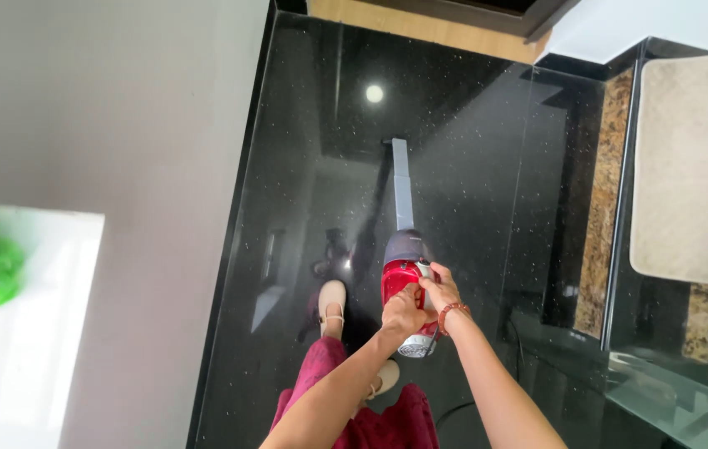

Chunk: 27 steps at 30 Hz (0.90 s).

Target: Assemble the vacuum cleaner by attaching the extension tube and cleaning head.

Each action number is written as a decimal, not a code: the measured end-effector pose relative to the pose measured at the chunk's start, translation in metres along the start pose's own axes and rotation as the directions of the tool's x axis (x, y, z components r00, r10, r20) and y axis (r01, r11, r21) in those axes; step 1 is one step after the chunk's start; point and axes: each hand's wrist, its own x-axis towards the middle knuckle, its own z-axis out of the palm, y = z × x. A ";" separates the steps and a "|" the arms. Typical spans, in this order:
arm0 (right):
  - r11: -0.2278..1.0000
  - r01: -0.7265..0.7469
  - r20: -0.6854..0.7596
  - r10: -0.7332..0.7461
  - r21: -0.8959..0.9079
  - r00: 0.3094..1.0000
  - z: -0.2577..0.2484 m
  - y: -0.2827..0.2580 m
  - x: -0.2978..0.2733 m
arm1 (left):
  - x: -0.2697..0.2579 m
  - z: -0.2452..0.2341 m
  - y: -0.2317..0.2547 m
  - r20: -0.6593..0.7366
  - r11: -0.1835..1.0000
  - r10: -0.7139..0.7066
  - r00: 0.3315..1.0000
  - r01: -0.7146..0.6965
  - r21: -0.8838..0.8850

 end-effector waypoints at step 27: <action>0.984 0.092 0.044 -0.100 0.153 0.994 0.064 -0.117 0.094 | 0.107 -0.119 0.018 -0.105 0.999 0.046 0.993 -0.046 0.004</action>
